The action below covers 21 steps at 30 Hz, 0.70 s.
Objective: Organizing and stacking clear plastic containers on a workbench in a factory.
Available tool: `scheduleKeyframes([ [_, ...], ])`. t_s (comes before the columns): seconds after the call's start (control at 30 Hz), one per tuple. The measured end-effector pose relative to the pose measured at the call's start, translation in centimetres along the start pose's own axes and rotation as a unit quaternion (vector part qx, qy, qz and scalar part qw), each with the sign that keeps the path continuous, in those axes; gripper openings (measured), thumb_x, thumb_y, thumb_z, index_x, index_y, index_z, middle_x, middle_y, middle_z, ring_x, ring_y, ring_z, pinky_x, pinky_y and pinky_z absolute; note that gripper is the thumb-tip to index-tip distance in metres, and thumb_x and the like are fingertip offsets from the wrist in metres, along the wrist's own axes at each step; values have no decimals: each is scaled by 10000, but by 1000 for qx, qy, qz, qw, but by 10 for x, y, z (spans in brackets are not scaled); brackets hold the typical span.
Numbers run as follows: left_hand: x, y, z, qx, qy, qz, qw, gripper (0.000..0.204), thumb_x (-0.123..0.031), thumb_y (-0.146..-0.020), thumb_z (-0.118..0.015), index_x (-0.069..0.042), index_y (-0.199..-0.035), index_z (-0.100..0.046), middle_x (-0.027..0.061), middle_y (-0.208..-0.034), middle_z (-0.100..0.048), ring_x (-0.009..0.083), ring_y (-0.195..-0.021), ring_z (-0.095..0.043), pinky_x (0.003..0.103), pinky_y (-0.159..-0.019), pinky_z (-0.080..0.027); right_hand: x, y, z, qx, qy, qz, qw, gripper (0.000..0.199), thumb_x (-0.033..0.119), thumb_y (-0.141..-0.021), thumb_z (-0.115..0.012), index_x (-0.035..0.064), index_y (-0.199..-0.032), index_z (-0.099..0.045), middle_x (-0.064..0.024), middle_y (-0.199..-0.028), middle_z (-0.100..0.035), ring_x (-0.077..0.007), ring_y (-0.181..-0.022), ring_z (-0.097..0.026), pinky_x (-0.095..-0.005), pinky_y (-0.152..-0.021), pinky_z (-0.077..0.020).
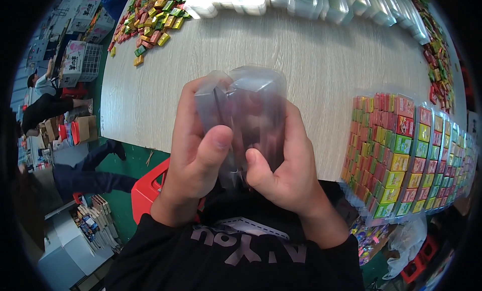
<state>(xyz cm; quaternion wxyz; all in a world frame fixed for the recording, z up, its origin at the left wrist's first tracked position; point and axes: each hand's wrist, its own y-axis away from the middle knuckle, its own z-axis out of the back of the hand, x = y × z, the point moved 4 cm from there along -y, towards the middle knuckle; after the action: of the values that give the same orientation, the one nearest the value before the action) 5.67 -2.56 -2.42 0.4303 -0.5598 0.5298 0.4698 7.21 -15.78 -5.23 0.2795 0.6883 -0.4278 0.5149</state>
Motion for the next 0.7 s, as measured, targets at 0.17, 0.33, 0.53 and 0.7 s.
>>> scheduleKeyframes([
  [0.17,-3,-2,2,-18,-52,-7,998,525,-162,-827,-629,14,-1239,-356,108,-1052,-515,163,-962,-545,306,-850,-453,0,-2,-1,18,-47,10,999,652,124,-814,-569,-56,-1355,-254,-146,-1213,-488,-195,-1116,-496,-332,-965,-392],
  [0.33,0,-1,2,-49,-103,-34,993,522,-156,-784,-658,12,-1202,-394,107,-1018,-525,160,-890,-557,296,-779,-473,0,-2,-3,33,-32,-15,999,690,148,-817,-589,-59,-1366,-226,-166,-1204,-496,-226,-1110,-507,-349,-956,-400],
  [0.53,3,-1,9,-64,-162,-55,983,565,-201,-746,-711,11,-1186,-426,100,-983,-521,163,-819,-538,281,-691,-457,2,-2,-6,50,41,-11,998,670,179,-851,-581,-59,-1365,-224,-177,-1188,-500,-236,-1094,-521,-348,-939,-411],
  [0.7,2,0,7,-12,-166,7,986,618,-235,-829,-684,9,-1275,-333,106,-1145,-512,155,-1033,-524,303,-906,-425,0,-2,-7,26,13,-11,1000,623,148,-866,-542,-56,-1368,-236,-172,-1171,-508,-228,-1077,-531,-339,-927,-418],
])
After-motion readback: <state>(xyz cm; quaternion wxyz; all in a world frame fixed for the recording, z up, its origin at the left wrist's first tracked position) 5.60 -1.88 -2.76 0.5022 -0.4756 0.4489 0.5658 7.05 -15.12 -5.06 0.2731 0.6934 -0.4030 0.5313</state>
